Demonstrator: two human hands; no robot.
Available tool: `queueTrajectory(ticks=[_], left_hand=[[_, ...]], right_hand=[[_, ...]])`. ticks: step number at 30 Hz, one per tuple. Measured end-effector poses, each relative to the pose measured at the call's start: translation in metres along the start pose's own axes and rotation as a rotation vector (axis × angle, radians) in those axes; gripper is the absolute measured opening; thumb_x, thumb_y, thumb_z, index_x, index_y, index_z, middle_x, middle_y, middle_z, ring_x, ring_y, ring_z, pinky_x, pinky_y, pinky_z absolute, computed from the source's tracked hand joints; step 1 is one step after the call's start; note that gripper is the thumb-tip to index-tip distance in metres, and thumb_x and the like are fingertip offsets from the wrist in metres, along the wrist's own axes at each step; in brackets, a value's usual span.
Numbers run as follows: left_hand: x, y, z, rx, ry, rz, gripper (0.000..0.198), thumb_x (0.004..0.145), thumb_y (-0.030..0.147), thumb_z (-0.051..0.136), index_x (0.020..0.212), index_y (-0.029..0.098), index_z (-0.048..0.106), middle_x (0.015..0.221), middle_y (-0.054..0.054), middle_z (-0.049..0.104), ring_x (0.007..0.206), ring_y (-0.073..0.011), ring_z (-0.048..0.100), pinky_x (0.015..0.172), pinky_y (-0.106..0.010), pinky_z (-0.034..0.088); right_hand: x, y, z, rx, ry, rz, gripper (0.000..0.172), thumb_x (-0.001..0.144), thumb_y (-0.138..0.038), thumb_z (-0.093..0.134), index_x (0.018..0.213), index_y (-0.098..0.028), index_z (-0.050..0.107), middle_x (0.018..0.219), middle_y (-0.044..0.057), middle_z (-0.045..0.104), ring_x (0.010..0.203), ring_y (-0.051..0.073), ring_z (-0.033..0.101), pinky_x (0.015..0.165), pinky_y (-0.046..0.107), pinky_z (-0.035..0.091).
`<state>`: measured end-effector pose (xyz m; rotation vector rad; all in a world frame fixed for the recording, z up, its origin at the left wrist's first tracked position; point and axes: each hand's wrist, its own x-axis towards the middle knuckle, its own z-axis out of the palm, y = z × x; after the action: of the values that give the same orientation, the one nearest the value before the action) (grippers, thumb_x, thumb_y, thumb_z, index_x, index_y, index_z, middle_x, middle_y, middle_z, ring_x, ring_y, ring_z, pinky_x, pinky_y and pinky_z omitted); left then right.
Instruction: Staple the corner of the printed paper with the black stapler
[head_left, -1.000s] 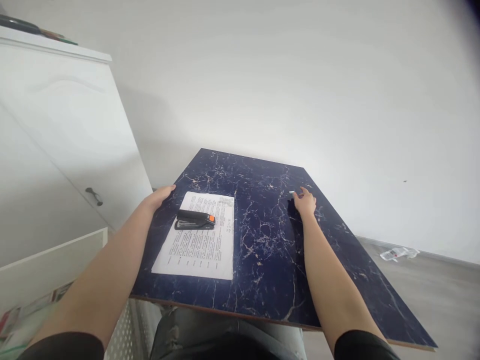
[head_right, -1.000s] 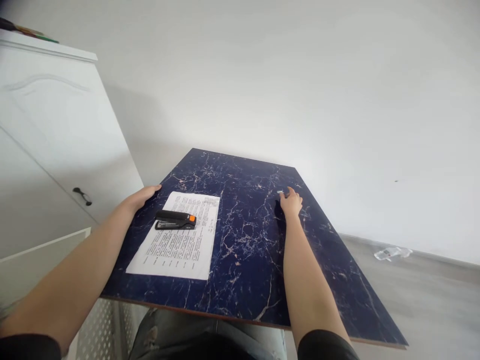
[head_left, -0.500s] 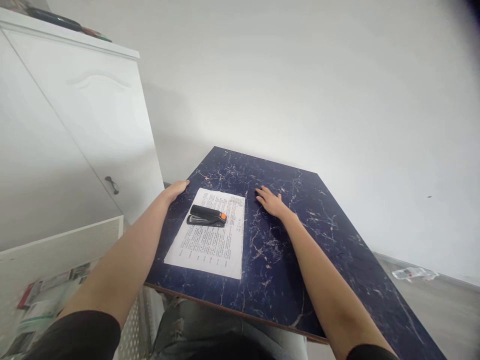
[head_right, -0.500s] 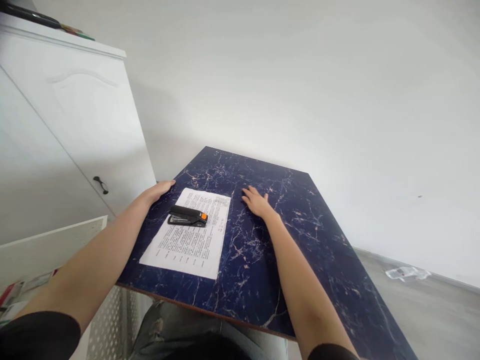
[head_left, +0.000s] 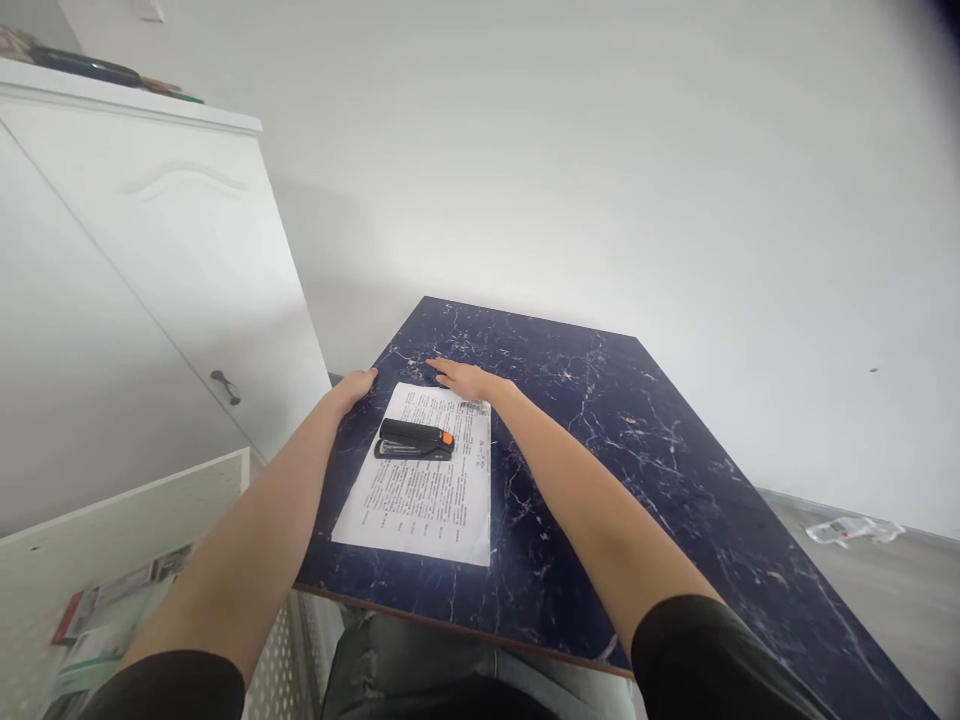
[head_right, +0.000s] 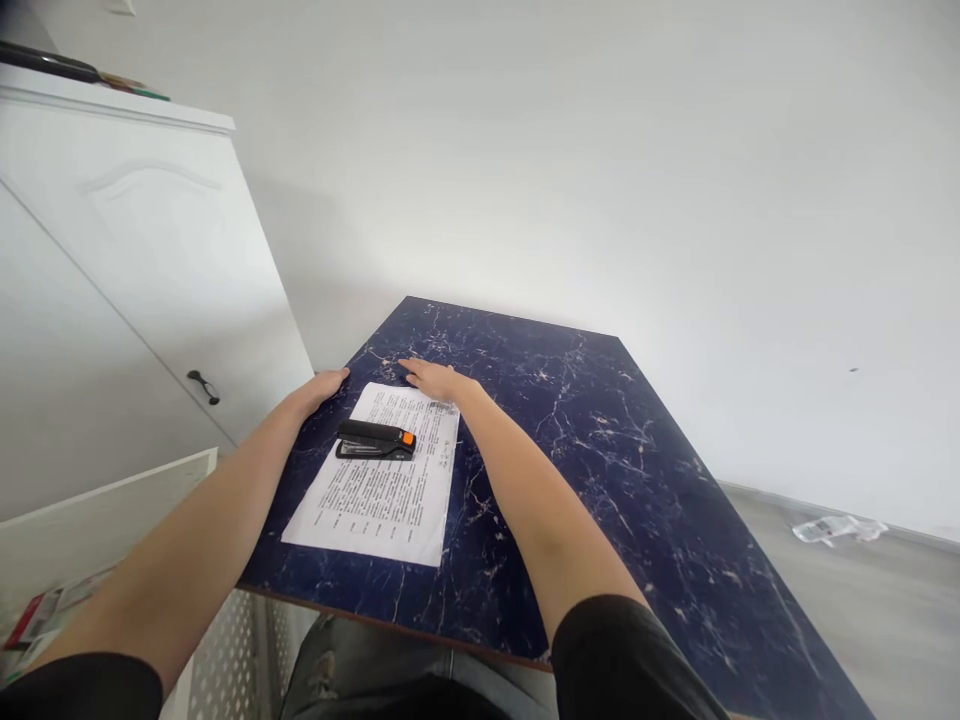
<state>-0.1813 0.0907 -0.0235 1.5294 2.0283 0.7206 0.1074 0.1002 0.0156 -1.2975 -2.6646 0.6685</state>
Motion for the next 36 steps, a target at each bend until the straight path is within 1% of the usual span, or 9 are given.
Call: queueTrajectory(ticks=[3,6,9,12,16,23,29,33,36], left_hand=[[0.002,-0.002,0.002,-0.025,-0.044,-0.065,0.05,0.1,0.051,0.05,0.112,0.011,0.076,0.108,-0.022,0.078,0.101,-0.0356,0.076,0.085,-0.041,0.058],[0.006,-0.004,0.004,-0.054,-0.074,-0.108,0.049,0.102,0.047,0.046,0.11,0.009,0.077,0.12,-0.025,0.075,0.105,-0.0353,0.075,0.087,-0.039,0.058],[0.008,-0.005,0.004,-0.069,-0.085,-0.133,0.047,0.102,0.046,0.048,0.109,0.01,0.077,0.123,-0.024,0.074,0.11,-0.0366,0.074,0.09,-0.041,0.057],[0.008,-0.003,0.003,-0.064,-0.075,-0.152,0.045,0.1,0.046,0.053,0.107,0.01,0.078,0.124,-0.024,0.074,0.114,-0.0395,0.072,0.093,-0.043,0.057],[0.002,0.0,0.001,-0.063,-0.056,-0.154,0.046,0.097,0.051,0.057,0.11,0.012,0.078,0.115,-0.022,0.077,0.109,-0.0394,0.074,0.091,-0.044,0.057],[0.001,0.003,0.001,-0.041,-0.065,-0.148,0.049,0.102,0.046,0.048,0.118,0.01,0.076,0.121,-0.021,0.076,0.109,-0.0356,0.074,0.091,-0.043,0.06],[-0.002,0.007,-0.004,0.032,-0.055,-0.129,0.045,0.099,0.043,0.051,0.119,0.01,0.075,0.129,-0.023,0.072,0.126,-0.0394,0.065,0.105,-0.048,0.053],[-0.022,0.027,-0.001,0.212,0.185,-0.077,0.052,0.097,0.046,0.054,0.134,0.009,0.065,0.144,-0.03,0.058,0.14,-0.0514,0.046,0.113,-0.069,0.035],[-0.05,0.06,0.017,0.246,0.388,0.24,0.043,0.099,0.037,0.052,0.131,0.012,0.065,0.138,-0.028,0.058,0.135,-0.0479,0.048,0.112,-0.066,0.037]], right_hand=[[-0.012,-0.008,-0.007,-0.037,0.242,0.001,0.052,0.11,-0.033,0.04,0.161,-0.024,0.045,0.167,0.009,0.041,0.158,0.032,0.03,0.127,0.06,0.026],[-0.041,-0.029,-0.007,0.119,0.454,-0.03,0.045,0.111,-0.038,0.038,0.144,-0.02,0.064,0.149,0.014,0.061,0.143,0.031,0.051,0.119,0.053,0.04],[-0.074,-0.057,0.007,0.321,0.24,-0.171,0.046,0.109,-0.054,0.043,0.132,-0.024,0.071,0.138,0.009,0.069,0.127,0.027,0.064,0.106,0.045,0.051],[-0.098,-0.08,0.03,0.266,0.058,-0.253,0.044,0.096,-0.052,0.069,0.13,-0.024,0.071,0.125,0.008,0.075,0.109,0.027,0.071,0.091,0.039,0.055],[-0.106,-0.09,0.05,0.195,0.145,-0.264,0.039,0.09,-0.035,0.077,0.126,-0.021,0.07,0.111,0.006,0.076,0.094,0.023,0.071,0.078,0.032,0.052],[-0.107,-0.082,0.05,0.153,0.162,-0.256,0.038,0.09,-0.04,0.077,0.122,-0.02,0.071,0.102,0.006,0.076,0.089,0.023,0.069,0.074,0.031,0.049],[-0.157,-0.061,0.044,0.188,0.165,-0.209,0.04,0.091,-0.036,0.075,0.128,-0.022,0.069,0.109,0.006,0.076,0.094,0.023,0.071,0.081,0.034,0.052],[-0.215,-0.042,0.039,0.175,0.18,-0.174,0.052,0.091,-0.035,0.074,0.141,-0.025,0.062,0.124,0.009,0.074,0.108,0.027,0.07,0.093,0.042,0.054],[-0.248,-0.034,0.035,0.179,0.154,-0.15,0.06,0.092,-0.036,0.074,0.149,-0.028,0.055,0.132,0.01,0.07,0.114,0.029,0.069,0.096,0.044,0.054]])
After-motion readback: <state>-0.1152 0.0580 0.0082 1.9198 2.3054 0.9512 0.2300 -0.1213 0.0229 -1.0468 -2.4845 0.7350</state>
